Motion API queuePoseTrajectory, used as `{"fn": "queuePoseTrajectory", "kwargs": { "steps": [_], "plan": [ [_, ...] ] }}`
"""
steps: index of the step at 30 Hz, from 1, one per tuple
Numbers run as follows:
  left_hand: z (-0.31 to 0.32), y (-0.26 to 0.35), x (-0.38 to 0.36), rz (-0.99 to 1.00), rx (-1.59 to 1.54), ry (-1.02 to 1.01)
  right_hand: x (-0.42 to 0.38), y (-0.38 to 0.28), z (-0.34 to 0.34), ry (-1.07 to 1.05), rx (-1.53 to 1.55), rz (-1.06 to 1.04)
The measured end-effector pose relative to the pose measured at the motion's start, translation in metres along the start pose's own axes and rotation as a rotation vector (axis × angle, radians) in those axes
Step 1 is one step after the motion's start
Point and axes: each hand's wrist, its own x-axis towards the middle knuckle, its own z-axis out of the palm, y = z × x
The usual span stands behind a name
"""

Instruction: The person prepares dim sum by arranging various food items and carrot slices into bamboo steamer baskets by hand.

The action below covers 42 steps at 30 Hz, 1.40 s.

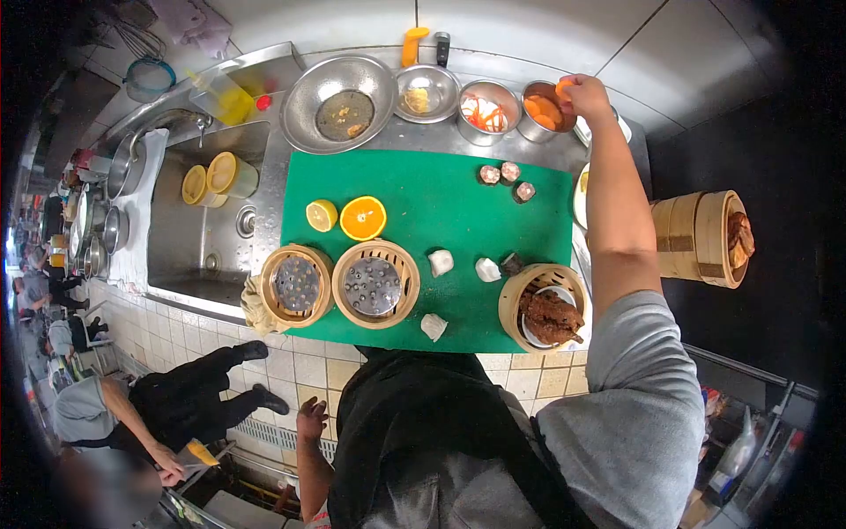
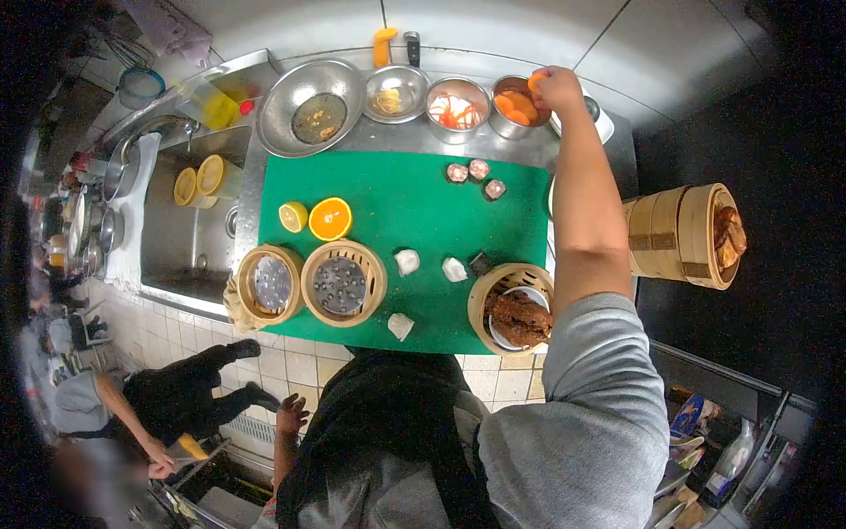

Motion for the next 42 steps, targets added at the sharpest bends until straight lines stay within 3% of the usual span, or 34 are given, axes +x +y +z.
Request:
{"fn": "queuePoseTrajectory", "kwargs": {
  "steps": [4,5,7,8,10,11,13,18,22,24,25,29,30,31,34,36,37,38,40,42],
  "plan": [
    [-0.002,-0.011,0.004,-0.001,-0.056,-0.016,-0.007,-0.007,-0.011,-0.048,0.633,0.178],
    [-0.003,-0.013,0.002,-0.019,-0.062,-0.004,-0.006,-0.008,-0.011,-0.048,0.633,0.179],
    [-0.005,-0.020,0.004,-0.037,-0.069,0.006,0.001,-0.010,-0.008,0.039,0.310,0.191],
    [-0.008,-0.023,0.005,-0.046,-0.161,-0.029,0.004,-0.011,-0.005,0.039,0.309,0.191],
    [-0.006,-0.020,0.000,-0.055,-0.254,-0.064,0.012,-0.010,0.004,-0.122,-0.443,0.027],
    [-0.001,-0.019,-0.002,-0.053,-0.190,-0.022,0.013,-0.007,0.009,-0.123,-0.444,0.027],
    [0.003,-0.013,-0.004,-0.053,-0.125,0.020,-0.005,-0.016,0.028,0.016,-1.065,-0.133],
    [-0.001,-0.024,0.008,-0.019,-0.220,-0.069,-0.011,-0.003,0.050,0.012,-1.040,-0.045],
    [0.012,-0.011,-0.011,-0.011,-0.149,0.057,-0.033,-0.025,0.051,0.018,-1.046,-0.027],
    [0.013,-0.003,-0.023,0.000,-0.072,0.058,-0.010,-0.009,0.045,-0.058,-1.130,-0.141],
    [0.013,-0.010,-0.019,-0.001,-0.049,0.056,0.011,0.000,0.040,-0.088,-1.076,-0.062],
    [0.009,-0.030,-0.004,-0.014,-0.041,0.038,0.029,0.023,0.012,0.034,-1.209,-0.311],
    [0.009,-0.022,-0.005,0.003,-0.028,0.033,0.019,0.015,0.006,0.048,-1.129,-0.321],
    [0.008,-0.013,-0.006,0.018,-0.013,0.027,-0.011,-0.004,0.009,0.176,-0.808,-0.240],
    [-0.002,-0.007,0.022,0.188,-0.036,0.005,-0.081,-0.051,0.041,0.188,-0.627,-0.272],
    [-0.007,0.034,0.024,0.288,-0.008,0.033,-0.138,-0.079,0.078,0.023,-0.305,-0.482],
    [-0.010,0.060,0.021,0.334,0.015,0.056,-0.165,-0.088,0.102,-0.103,-0.246,-0.472],
    [-0.012,0.081,0.021,0.377,-0.052,0.061,-0.191,-0.088,0.135,-0.118,-0.118,-0.677],
    [-0.020,0.110,0.039,0.499,-0.161,0.049,-0.253,-0.108,0.187,-0.263,-0.129,-0.836],
    [-0.032,0.137,0.053,0.582,-0.207,0.024,-0.308,-0.132,0.231,-0.409,-0.213,-0.775]
  ]
}}
